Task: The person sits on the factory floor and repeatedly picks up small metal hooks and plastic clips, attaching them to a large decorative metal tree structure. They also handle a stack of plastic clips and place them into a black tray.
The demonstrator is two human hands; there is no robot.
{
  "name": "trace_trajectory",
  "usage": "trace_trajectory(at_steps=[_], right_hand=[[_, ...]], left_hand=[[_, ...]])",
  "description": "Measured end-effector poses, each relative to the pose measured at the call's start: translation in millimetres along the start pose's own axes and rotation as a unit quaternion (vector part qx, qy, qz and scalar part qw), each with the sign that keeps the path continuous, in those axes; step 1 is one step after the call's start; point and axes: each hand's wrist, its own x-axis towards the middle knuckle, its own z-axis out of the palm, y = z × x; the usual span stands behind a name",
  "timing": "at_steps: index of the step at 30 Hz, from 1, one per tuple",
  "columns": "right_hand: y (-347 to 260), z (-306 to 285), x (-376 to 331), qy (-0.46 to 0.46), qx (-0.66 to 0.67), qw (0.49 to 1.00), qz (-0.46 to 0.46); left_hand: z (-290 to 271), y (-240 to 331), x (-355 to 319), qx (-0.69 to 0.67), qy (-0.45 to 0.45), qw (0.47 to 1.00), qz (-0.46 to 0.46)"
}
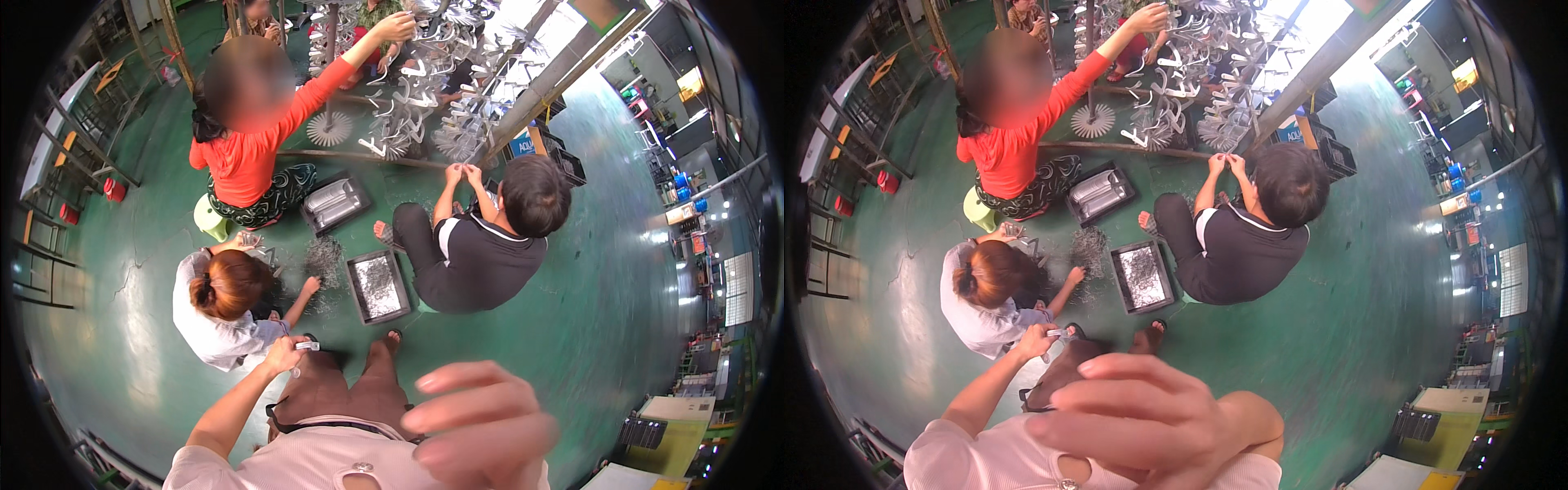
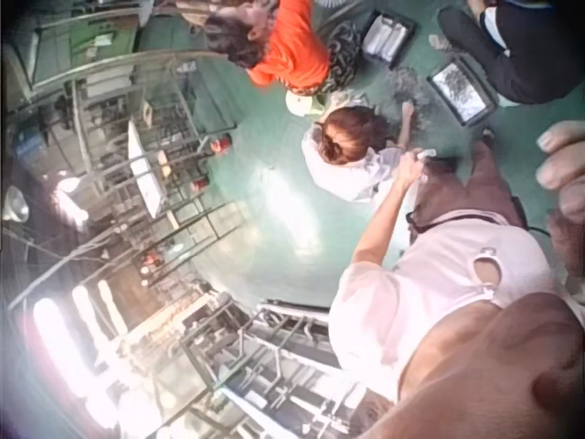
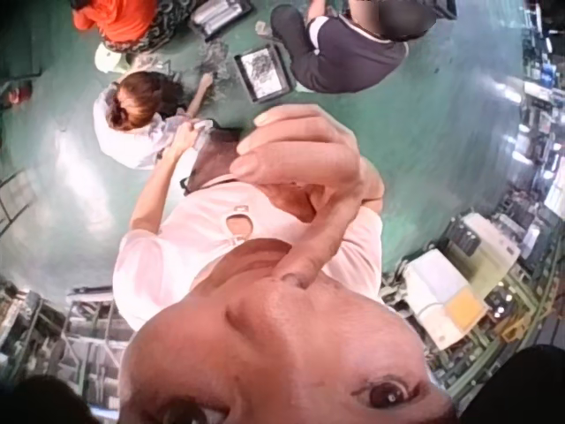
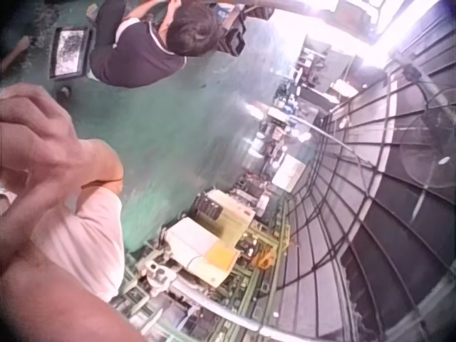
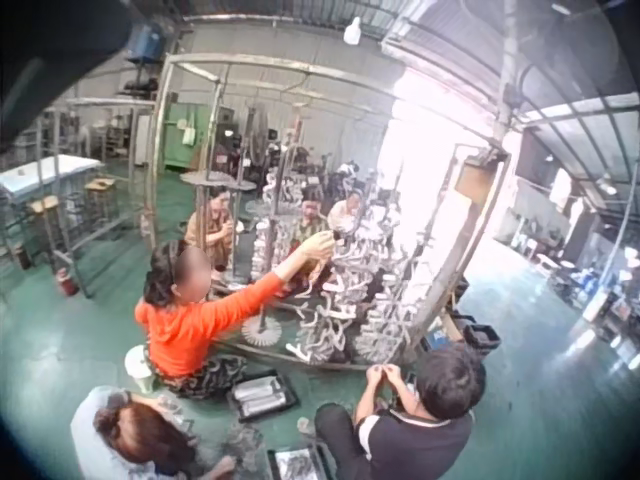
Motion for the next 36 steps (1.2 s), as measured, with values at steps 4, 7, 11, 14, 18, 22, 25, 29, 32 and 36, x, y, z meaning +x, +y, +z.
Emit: trace_trajectory(at_steps=[4,7,11,14,18,22,25,29,32,36], right_hand=[[-16,-32,-2,0.124,-0.146,0.98,-0.054],[-11,-86,-26,0.083,-0.113,0.987,0.079],[31,-159,-51,-0.108,-0.224,0.953,0.174],[86,-190,-147,-0.187,-0.204,0.899,0.34],[94,-205,-305,-0.389,-0.211,0.712,0.546],[79,-187,-384,-0.623,-0.185,0.475,0.593],[92,-156,-387,-0.447,-0.098,0.619,0.638],[129,-90,-328,-0.117,0.141,0.594,0.783],[150,-69,-292,-0.034,0.239,0.585,0.774],[167,-51,-271,0.045,0.307,0.535,0.786]], left_hand=[[43,45,32,0.037,-0.047,0.996,0.072],[67,26,20,0.033,-0.035,0.999,0.025],[120,17,29,0.04,-0.13,0.979,0.151],[135,34,7,0.021,-0.242,0.969,0.042],[145,37,-17,-0.07,-0.277,0.952,-0.111],[149,23,-25,-0.266,-0.152,0.939,-0.159],[141,47,-12,-0.238,0.024,0.968,-0.07],[108,131,12,-0.052,0.149,0.985,0.067],[83,159,18,-0.026,0.192,0.975,0.111],[59,153,27,-0.056,0.259,0.953,0.145]])
